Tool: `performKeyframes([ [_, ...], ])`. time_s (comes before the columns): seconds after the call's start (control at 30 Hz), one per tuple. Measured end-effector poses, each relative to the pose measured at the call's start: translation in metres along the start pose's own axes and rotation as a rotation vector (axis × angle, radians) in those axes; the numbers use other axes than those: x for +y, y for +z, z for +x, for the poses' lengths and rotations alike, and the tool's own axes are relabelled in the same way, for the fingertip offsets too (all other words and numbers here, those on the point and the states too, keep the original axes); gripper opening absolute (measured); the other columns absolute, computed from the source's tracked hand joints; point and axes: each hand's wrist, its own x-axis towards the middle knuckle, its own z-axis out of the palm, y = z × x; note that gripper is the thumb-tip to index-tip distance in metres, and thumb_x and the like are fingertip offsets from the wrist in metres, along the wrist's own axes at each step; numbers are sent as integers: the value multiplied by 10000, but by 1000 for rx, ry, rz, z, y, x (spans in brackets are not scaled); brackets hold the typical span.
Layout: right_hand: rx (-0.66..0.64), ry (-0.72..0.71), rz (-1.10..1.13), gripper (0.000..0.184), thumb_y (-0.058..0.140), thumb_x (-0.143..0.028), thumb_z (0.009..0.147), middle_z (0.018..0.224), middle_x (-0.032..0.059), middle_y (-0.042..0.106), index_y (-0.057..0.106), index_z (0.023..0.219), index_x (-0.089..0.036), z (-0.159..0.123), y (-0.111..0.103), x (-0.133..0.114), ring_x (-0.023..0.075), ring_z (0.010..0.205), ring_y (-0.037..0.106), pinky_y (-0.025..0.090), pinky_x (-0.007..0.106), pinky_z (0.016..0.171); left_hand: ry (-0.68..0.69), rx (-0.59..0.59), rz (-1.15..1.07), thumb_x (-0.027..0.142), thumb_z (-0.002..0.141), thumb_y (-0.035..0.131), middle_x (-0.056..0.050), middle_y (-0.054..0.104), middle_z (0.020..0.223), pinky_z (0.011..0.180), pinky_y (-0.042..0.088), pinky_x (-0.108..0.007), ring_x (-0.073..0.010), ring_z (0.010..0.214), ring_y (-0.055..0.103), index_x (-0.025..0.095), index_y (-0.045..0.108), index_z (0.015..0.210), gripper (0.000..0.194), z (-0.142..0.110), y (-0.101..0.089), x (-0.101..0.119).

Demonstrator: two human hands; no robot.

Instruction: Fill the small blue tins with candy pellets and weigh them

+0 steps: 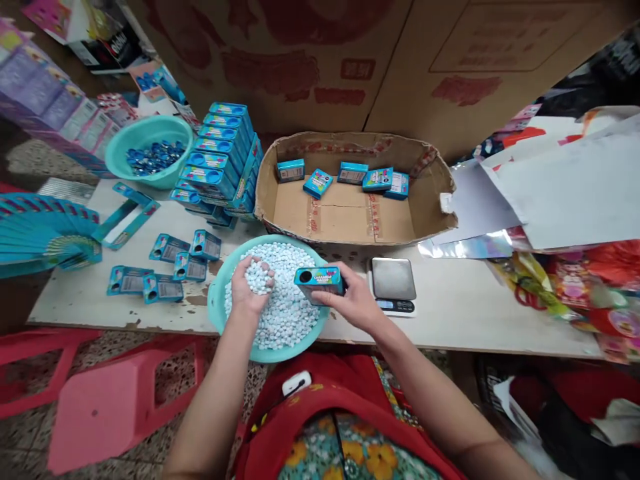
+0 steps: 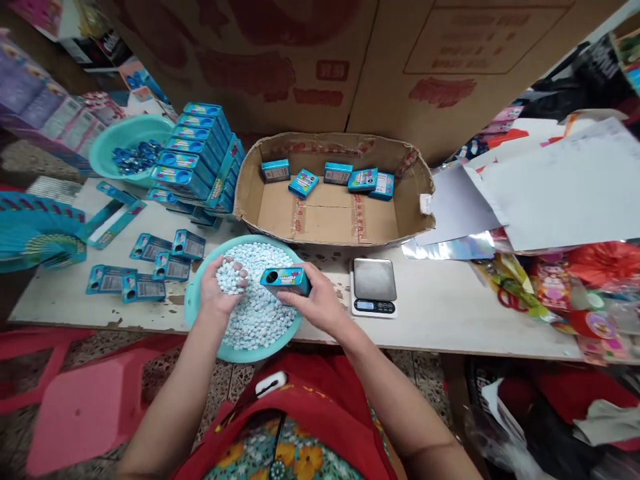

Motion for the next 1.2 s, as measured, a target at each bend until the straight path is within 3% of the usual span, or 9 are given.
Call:
performKeyframes([
  [0.07, 12, -66, -132, 340, 739, -390, 742, 951, 31, 608, 589, 992, -216, -3, 17, -2, 201, 895, 582, 464, 331, 790, 87, -35, 28, 298, 691, 641, 21, 514, 623, 370, 361, -179, -118, 499, 528, 187, 500, 781, 201, -15, 14, 2],
  [0.17, -8, -149, -290, 401, 763, -428, 717, 974, 53, 618, 590, 1011, -217, 2, 38, -5, 238, 946, 566, 454, 366, 814, 269, -58, 68, 345, 693, 655, 10, 525, 646, 459, 444, -211, -127, 562, 563, 171, 511, 768, 238, -30, 29, 1],
  [0.3, 25, -201, -387, 406, 760, -429, 725, 969, 58, 646, 589, 1014, -202, 9, 57, -10, 250, 938, 563, 442, 383, 815, 439, -46, 103, 332, 697, 672, 22, 539, 681, 642, 527, -283, -108, 596, 564, 160, 497, 725, 248, -32, 33, -3],
  [0.5, 2, -252, -418, 383, 746, -427, 741, 984, 54, 657, 592, 1022, -216, 11, 64, -18, 261, 938, 565, 427, 390, 803, 513, -12, 184, 319, 719, 678, 27, 572, 666, 544, 484, -237, -121, 569, 576, 190, 501, 800, 234, -31, 36, 0],
  [0.83, 53, -205, -339, 375, 781, -382, 706, 960, 53, 665, 612, 987, -200, 19, 61, -22, 252, 932, 581, 434, 378, 816, 600, -28, 214, 304, 769, 659, 28, 540, 583, 537, 492, -263, -137, 536, 574, 165, 523, 730, 198, -26, 40, 2],
  [1.2, 68, -147, -278, 363, 810, -325, 672, 945, 38, 667, 613, 956, -212, 26, 61, -18, 243, 930, 587, 435, 373, 828, 652, 8, 314, 355, 793, 659, 17, 543, 621, 571, 465, -231, -103, 548, 548, 150, 544, 697, 253, -20, 43, -2],
])
